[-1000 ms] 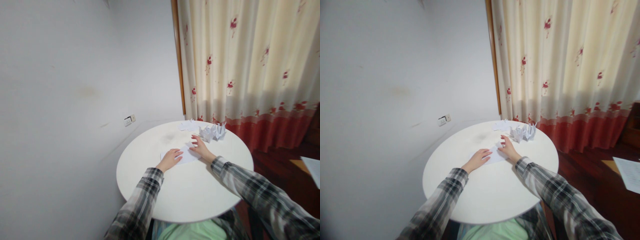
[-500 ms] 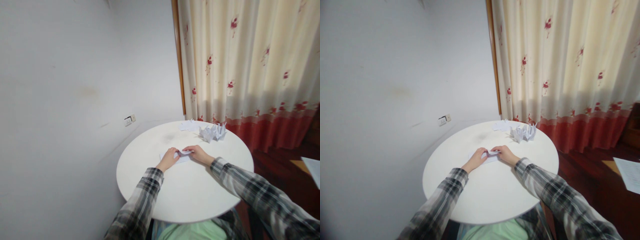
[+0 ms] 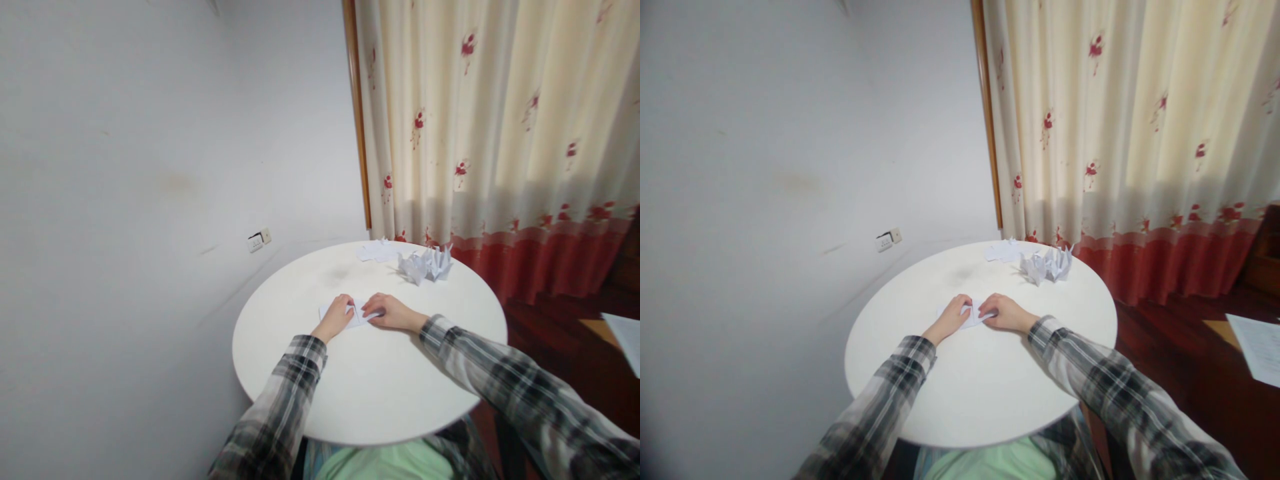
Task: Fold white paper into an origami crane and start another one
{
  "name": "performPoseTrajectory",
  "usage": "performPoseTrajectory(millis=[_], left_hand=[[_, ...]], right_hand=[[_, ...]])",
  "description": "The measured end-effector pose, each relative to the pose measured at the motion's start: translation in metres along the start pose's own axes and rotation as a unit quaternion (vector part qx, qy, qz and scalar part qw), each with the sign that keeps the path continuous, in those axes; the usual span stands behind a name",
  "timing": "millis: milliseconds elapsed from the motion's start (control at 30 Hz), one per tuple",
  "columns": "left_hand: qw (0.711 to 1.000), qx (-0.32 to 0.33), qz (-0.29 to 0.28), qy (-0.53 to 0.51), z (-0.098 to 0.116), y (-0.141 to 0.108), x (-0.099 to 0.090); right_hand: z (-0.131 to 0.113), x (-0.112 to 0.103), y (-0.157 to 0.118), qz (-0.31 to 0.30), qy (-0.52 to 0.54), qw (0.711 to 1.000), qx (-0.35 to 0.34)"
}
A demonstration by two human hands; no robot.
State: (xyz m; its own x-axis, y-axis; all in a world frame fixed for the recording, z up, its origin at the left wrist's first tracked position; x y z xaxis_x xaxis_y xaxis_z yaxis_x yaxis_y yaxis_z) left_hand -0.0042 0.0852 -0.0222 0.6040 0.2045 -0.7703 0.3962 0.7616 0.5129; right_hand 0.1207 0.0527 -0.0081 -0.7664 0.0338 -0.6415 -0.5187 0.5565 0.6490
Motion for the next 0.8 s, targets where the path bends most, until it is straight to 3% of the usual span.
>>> performPoseTrajectory(millis=[600,800], left_hand=[[1.0,0.011,0.021,0.013,-0.0036,-0.0001,0.0019],[0.999,0.023,0.024,0.014,-0.006,-0.0002,0.004]], right_hand=[[0.0004,-0.003,0.0016,-0.031,0.075,0.992,0.095],[0.0016,-0.0033,0.0016,-0.031,0.067,0.993,0.095]])
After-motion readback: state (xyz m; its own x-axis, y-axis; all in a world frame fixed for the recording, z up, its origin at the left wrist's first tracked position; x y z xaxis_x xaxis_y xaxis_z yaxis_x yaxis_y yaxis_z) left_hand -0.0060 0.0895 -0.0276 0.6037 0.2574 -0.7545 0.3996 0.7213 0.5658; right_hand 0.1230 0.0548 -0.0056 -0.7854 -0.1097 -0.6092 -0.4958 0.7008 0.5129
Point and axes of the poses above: each hand's wrist, its own y-axis towards the middle knuckle, its own x-axis out of the palm, z = x × y, the point moved 7 cm from there along y, towards the middle knuckle, and after that the axes turned 5 degrees about z, right-handed, at the moved point
